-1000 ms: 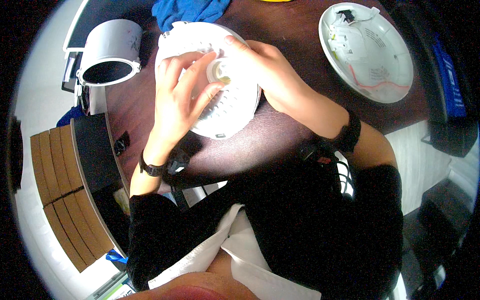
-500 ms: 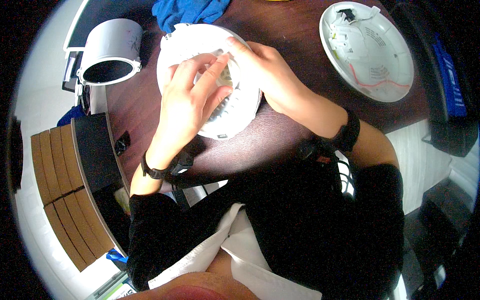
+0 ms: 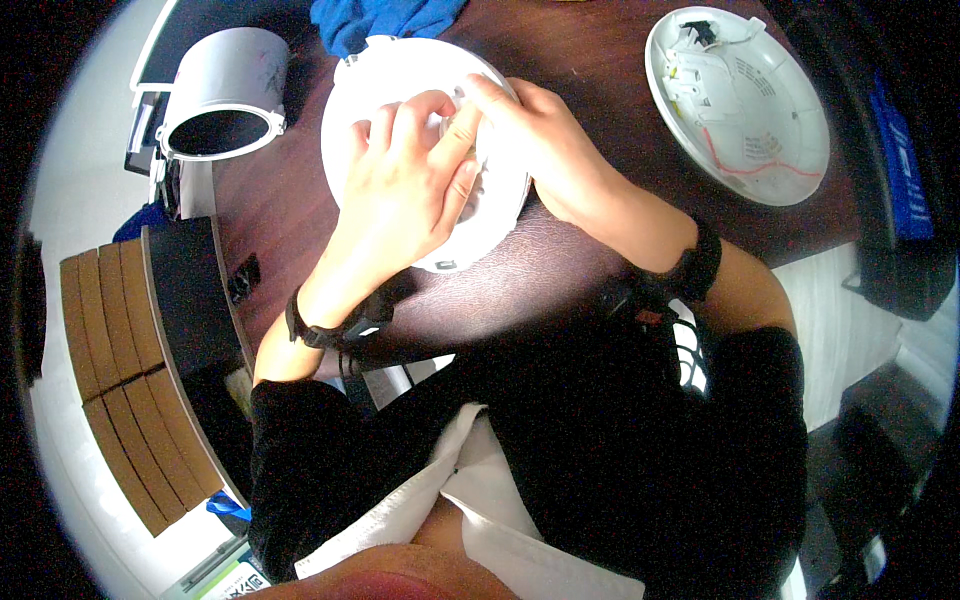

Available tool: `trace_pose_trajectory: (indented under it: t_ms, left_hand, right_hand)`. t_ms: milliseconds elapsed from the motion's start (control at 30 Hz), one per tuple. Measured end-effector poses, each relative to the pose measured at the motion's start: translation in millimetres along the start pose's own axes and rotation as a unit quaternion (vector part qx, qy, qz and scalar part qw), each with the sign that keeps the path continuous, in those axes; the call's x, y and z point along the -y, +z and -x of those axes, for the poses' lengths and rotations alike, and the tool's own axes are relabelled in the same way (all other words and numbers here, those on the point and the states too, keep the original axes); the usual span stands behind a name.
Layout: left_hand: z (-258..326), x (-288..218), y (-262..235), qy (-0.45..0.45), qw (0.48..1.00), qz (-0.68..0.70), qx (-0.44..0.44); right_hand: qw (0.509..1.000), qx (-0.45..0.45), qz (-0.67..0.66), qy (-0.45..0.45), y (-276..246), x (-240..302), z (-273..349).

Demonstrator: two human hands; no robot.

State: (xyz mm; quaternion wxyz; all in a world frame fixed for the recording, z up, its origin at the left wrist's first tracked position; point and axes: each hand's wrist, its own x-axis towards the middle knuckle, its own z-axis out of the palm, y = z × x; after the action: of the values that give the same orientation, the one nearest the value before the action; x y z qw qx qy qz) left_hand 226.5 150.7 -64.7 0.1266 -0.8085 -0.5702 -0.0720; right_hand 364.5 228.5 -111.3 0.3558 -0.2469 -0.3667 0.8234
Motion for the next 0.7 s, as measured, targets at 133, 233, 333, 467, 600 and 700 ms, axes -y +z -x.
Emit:
trace_pose_trajectory:
  t_ms: [133, 233, 333, 467, 600, 700]
  left_hand:
    - [2, 8, 2, -0.004, 0.999, 0.037, -0.007]
    - [7, 14, 4, -0.022, 0.997, 0.077, -0.012]
    - [9, 15, 1, -0.028, 0.996, 0.080, -0.007]
    - [13, 14, 2, -0.033, 0.997, 0.070, -0.014]
    - [15, 13, 0, -0.033, 0.997, 0.062, -0.016]
    - [15, 14, -2, -0.032, 0.996, 0.077, -0.025]
  right_hand:
    - [0.998, 0.051, 0.046, -0.009, 2, 2, 1]
    - [0.996, 0.073, 0.046, 0.005, 3, 1, 2]
    - [0.994, 0.090, 0.053, 0.008, -4, -2, -1]
    - [0.994, 0.092, 0.050, 0.021, -8, -4, -3]
    - [0.996, 0.082, 0.033, 0.024, -6, -4, -2]
    - [0.995, 0.086, 0.040, 0.012, -1, -3, -2]
